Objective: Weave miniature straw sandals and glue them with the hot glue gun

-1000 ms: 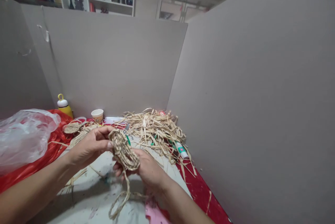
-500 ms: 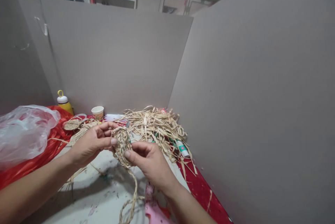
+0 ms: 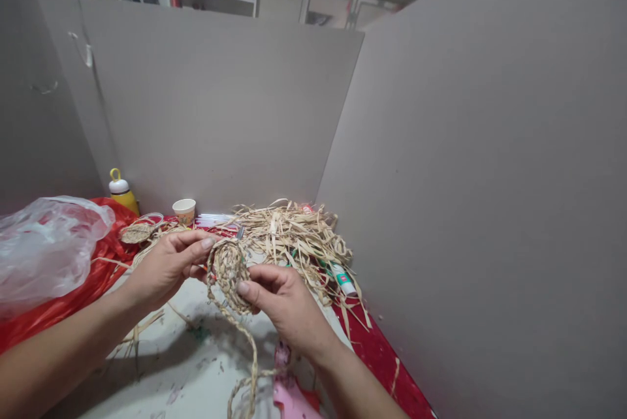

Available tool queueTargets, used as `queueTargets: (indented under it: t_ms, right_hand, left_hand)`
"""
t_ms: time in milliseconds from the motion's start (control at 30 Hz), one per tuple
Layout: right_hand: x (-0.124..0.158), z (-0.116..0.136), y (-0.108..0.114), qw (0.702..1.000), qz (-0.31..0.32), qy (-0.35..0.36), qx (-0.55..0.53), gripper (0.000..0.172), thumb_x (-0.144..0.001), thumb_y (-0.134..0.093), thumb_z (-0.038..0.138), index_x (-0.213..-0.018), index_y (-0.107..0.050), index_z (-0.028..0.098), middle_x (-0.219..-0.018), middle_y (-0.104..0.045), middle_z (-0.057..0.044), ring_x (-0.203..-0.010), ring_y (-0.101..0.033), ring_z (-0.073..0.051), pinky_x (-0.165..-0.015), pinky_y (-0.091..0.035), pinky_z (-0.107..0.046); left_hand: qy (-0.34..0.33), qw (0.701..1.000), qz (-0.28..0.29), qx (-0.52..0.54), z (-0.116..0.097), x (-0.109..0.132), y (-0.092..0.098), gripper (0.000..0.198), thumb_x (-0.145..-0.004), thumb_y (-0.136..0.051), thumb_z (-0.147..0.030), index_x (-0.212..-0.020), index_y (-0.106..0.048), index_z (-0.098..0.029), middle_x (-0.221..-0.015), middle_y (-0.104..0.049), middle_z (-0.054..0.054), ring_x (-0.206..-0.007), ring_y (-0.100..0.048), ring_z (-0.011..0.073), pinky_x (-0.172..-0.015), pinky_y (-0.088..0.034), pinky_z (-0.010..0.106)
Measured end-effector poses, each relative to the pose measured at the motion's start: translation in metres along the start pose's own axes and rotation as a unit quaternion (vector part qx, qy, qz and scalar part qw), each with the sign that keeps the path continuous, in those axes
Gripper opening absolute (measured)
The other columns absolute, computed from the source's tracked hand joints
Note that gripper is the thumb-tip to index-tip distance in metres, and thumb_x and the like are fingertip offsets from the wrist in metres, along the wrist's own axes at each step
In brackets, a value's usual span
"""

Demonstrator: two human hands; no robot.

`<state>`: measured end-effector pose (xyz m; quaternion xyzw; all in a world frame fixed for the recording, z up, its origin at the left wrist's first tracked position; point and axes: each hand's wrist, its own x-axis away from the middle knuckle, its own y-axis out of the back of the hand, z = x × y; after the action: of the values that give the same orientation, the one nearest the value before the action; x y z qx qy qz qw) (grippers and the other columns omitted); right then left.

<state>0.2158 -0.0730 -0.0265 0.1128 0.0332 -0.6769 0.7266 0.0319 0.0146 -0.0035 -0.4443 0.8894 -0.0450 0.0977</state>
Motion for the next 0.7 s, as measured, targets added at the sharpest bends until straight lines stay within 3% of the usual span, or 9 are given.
queueTargets:
  t_ms: [167,300,433,567,700]
  right_hand:
    - [0.0,-0.003,0.002,1.0,0.017,0.0,0.015,0.03,-0.083,-0.067,0.043,-0.066,-0.064,0.018,-0.061,-0.048,0.003,-0.06,-0.043,-0.012,-0.059,-0.035,-0.025]
    - [0.0,-0.001,0.001,1.0,0.016,-0.005,-0.012,0.027,-0.08,-0.07,0.041,-0.069,-0.068,0.017,-0.062,-0.052,0.003,-0.059,-0.044,-0.012,-0.058,-0.036,-0.025]
    - [0.001,0.003,0.0,0.999,0.014,0.011,-0.047,0.027,-0.076,-0.073,0.043,-0.091,-0.075,0.02,-0.077,-0.067,-0.002,-0.069,-0.057,-0.016,-0.065,-0.045,-0.028]
    - [0.004,0.004,-0.005,0.993,-0.069,0.042,-0.082,0.032,-0.073,-0.075,0.045,-0.097,-0.076,0.023,-0.092,-0.074,-0.007,-0.087,-0.065,-0.022,-0.08,-0.05,-0.035]
    - [0.008,0.005,-0.013,0.99,-0.133,0.047,-0.006,0.017,-0.072,-0.077,0.035,-0.084,-0.078,0.022,-0.082,-0.075,-0.005,-0.074,-0.065,-0.02,-0.069,-0.051,-0.032]
  left_hand:
    - [-0.042,0.997,-0.038,-0.052,-0.002,0.005,-0.003,0.028,-0.077,-0.072,-0.04,-0.095,-0.074,-0.018,-0.073,-0.065,0.001,-0.059,-0.057,0.0109,-0.054,-0.051,0.023]
    - [-0.061,0.996,-0.012,-0.06,-0.003,0.008,-0.003,0.024,-0.079,-0.072,-0.037,-0.093,-0.074,-0.018,-0.065,-0.064,-0.001,-0.056,-0.058,0.0106,-0.054,-0.051,0.022]
    - [-0.063,0.997,-0.014,-0.047,-0.004,0.01,-0.005,0.019,-0.076,-0.075,-0.032,-0.085,-0.074,-0.016,-0.061,-0.065,0.0,-0.053,-0.057,0.0104,-0.054,-0.05,0.023]
    - [-0.068,0.996,-0.019,-0.054,-0.004,0.015,-0.012,0.017,-0.075,-0.075,-0.032,-0.082,-0.075,-0.016,-0.063,-0.066,0.001,-0.056,-0.056,0.0111,-0.056,-0.05,0.024]
    - [-0.052,0.997,0.011,-0.059,0.0,0.021,-0.019,0.016,-0.076,-0.075,-0.031,-0.081,-0.074,-0.016,-0.067,-0.065,0.001,-0.059,-0.054,0.0104,-0.056,-0.047,0.022]
